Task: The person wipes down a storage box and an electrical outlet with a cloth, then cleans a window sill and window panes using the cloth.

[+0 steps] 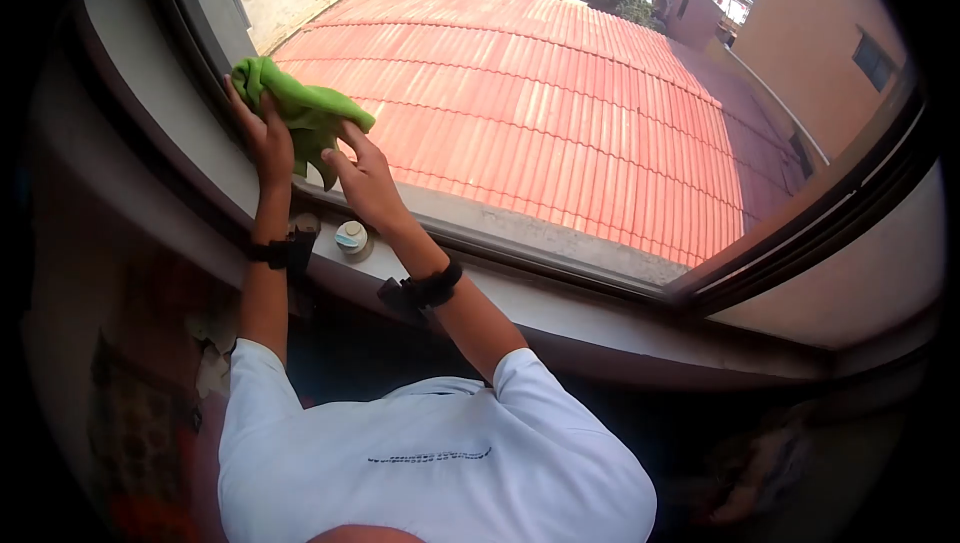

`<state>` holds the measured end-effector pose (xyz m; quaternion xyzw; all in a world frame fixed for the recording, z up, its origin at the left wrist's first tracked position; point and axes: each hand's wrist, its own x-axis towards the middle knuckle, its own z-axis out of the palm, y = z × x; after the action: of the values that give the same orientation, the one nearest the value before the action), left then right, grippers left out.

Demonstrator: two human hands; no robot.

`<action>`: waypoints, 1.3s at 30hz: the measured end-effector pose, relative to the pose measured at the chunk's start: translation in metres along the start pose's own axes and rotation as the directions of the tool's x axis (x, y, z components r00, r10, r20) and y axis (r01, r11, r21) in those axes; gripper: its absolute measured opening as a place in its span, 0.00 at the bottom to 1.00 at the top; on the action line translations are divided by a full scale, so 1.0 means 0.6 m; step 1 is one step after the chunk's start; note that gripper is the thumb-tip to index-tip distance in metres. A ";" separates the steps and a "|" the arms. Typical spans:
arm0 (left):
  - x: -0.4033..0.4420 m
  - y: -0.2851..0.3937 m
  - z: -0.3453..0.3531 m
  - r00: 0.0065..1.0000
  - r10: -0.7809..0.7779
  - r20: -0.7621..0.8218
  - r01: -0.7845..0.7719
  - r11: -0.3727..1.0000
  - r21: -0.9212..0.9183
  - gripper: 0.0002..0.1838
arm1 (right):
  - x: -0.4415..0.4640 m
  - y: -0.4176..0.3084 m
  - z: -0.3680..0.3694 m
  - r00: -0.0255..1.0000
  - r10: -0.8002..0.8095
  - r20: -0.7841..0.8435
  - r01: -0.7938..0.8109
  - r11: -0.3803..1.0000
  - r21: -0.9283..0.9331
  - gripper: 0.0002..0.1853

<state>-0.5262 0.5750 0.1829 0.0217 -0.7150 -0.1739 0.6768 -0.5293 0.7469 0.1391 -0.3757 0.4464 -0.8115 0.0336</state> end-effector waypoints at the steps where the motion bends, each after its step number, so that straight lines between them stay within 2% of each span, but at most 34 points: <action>1: 0.018 0.014 -0.009 0.994 0.110 -0.006 -0.110 0.993 0.033 0.25 | 0.010 -0.010 0.006 1.000 -0.002 0.020 0.003 0.999 -0.051 0.22; 2: 0.029 0.018 -0.015 0.973 0.231 -0.011 -0.230 0.972 0.058 0.22 | 0.017 -0.012 0.013 0.999 -0.017 0.042 0.021 0.995 -0.102 0.22; 4: 0.008 -0.014 -0.010 0.976 0.216 0.038 -0.218 0.944 0.248 0.16 | 0.017 0.023 0.024 0.998 0.042 0.053 -0.038 0.996 -0.075 0.23; 5: -0.020 -0.018 -0.009 0.989 0.143 0.034 -0.146 0.936 0.319 0.17 | 0.012 0.043 0.021 0.995 0.091 0.051 -0.088 0.994 -0.059 0.24; 7: -0.087 -0.057 -0.003 0.993 -0.099 0.070 0.071 0.943 0.324 0.19 | -0.007 0.096 0.011 0.960 0.279 0.039 -0.272 0.954 -0.128 0.24; 8: -0.118 -0.046 -0.012 0.974 -0.194 0.118 0.138 0.919 0.369 0.24 | -0.008 0.123 0.015 0.938 0.344 0.045 -0.332 0.928 -0.166 0.24; 9: -0.150 -0.043 -0.015 0.976 -0.165 0.139 0.099 0.915 0.392 0.30 | -0.006 0.115 0.028 0.942 0.331 0.061 -0.318 0.935 -0.156 0.24; 11: -0.177 -0.036 -0.013 0.955 -0.262 0.139 0.209 0.928 0.308 0.31 | 0.004 0.085 0.060 0.866 0.500 -0.014 -0.490 0.854 0.175 0.26; 12: -0.166 -0.053 -0.008 0.960 -0.247 0.129 0.194 0.926 0.324 0.31 | 0.028 0.074 0.074 0.870 0.492 0.007 -0.485 0.854 0.187 0.26; 14: -0.159 -0.083 -0.001 0.946 -0.188 0.265 0.131 0.967 0.218 0.26 | 0.059 0.046 0.091 0.953 0.290 0.085 -0.299 0.946 0.123 0.26; 15: -0.130 -0.075 0.000 0.953 -0.173 0.247 0.112 0.964 0.241 0.22 | 0.067 0.006 0.106 0.963 0.254 0.090 -0.267 0.944 0.194 0.24; 16: -0.083 -0.064 -0.001 0.970 -0.098 0.222 0.059 0.983 0.175 0.21 | 0.083 -0.031 0.118 0.974 0.207 0.093 -0.224 0.939 0.260 0.23; 17: -0.033 -0.027 -0.008 0.955 -0.218 0.202 0.234 0.971 -0.058 0.21 | 0.102 -0.035 0.123 0.980 0.164 0.108 -0.189 0.942 0.278 0.22; 18: -0.001 -0.023 -0.005 0.989 -0.056 0.135 0.064 0.996 -0.063 0.21 | 0.124 -0.035 0.128 0.985 0.124 0.119 -0.155 0.942 0.296 0.22; 19: 0.033 -0.014 -0.013 0.972 0.131 0.196 -0.144 0.988 0.052 0.19 | 0.138 -0.046 0.132 0.990 0.075 0.115 -0.109 0.940 0.324 0.21; 20: 0.061 -0.037 -0.006 0.925 0.342 0.167 -0.371 0.909 0.190 0.18 | 0.152 -0.058 0.133 0.992 0.023 0.123 -0.055 0.965 0.257 0.21; 22: 0.093 -0.069 -0.010 0.844 0.459 0.277 -0.529 0.799 0.287 0.25 | 0.177 -0.060 0.131 0.980 -0.038 0.195 0.001 0.983 0.184 0.23; 23: 0.097 -0.107 -0.011 0.838 0.466 0.283 -0.537 0.795 0.282 0.25 | 0.179 -0.056 0.131 0.982 -0.042 0.187 0.006 0.982 0.190 0.23; 25: 0.078 -0.196 -0.002 0.936 0.159 0.313 -0.316 0.770 0.555 0.36 | 0.181 -0.031 0.132 0.964 0.058 0.259 -0.025 0.991 -0.131 0.26; 26: 0.070 -0.198 0.004 0.934 0.165 0.316 -0.321 0.772 0.549 0.36 | 0.181 0.009 0.132 0.954 0.062 0.294 -0.020 0.989 -0.144 0.31; 28: 0.044 -0.178 0.007 0.988 0.005 0.155 -0.043 0.969 0.245 0.44 | 0.144 0.037 0.116 0.950 0.097 0.298 -0.030 0.975 -0.222 0.35; 29: 0.023 -0.160 0.005 0.995 -0.032 0.099 -0.005 0.934 0.356 0.44 | 0.126 0.055 0.109 0.950 0.161 0.267 -0.086 0.958 -0.273 0.37; 30: 0.007 -0.161 0.012 0.994 -0.041 0.101 0.003 0.935 0.354 0.44 | 0.107 0.074 0.101 0.945 0.229 0.235 -0.146 0.935 -0.323 0.39; 31: -0.021 -0.170 0.018 0.991 -0.100 0.084 0.069 0.947 0.315 0.44 | 0.090 0.078 0.096 0.928 0.264 0.263 -0.202 0.949 -0.240 0.41; 32: -0.050 -0.176 0.023 0.985 -0.159 0.069 0.134 0.952 0.276 0.44 | 0.074 0.079 0.088 0.925 0.275 0.262 -0.211 0.946 -0.245 0.41; 34: -0.118 -0.194 0.035 0.981 -0.189 0.033 0.171 0.937 0.303 0.41 | 0.053 0.059 0.078 0.855 0.428 0.292 -0.384 0.902 -0.198 0.42; 35: -0.165 -0.224 0.047 0.947 -0.318 0.041 0.284 0.890 0.356 0.40 | 0.046 0.095 0.074 0.877 0.415 0.241 -0.347 0.896 -0.277 0.43; 36: -0.204 -0.238 0.055 0.891 -0.450 0.059 0.390 0.825 0.409 0.38 | 0.034 0.102 0.072 0.874 0.433 0.221 -0.370 0.887 -0.277 0.43; 37: -0.219 -0.245 0.047 0.809 -0.550 0.208 0.516 0.833 0.200 0.32 | 0.016 0.102 0.065 0.869 0.431 0.241 -0.356 0.885 -0.301 0.42; 38: -0.239 -0.244 0.047 0.768 -0.589 0.253 0.568 0.808 0.156 0.31 | 0.004 0.098 0.053 0.870 0.426 0.249 -0.337 0.881 -0.332 0.42; 39: -0.235 -0.221 0.027 0.768 -0.587 0.256 0.576 0.808 0.123 0.30 | -0.008 0.094 0.044 0.904 0.363 0.226 -0.255 0.882 -0.395 0.41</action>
<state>-0.5571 0.4917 0.0102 0.2294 -0.7649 -0.3626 0.4804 -0.5248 0.6965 0.1025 -0.4148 0.6306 -0.6358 0.1613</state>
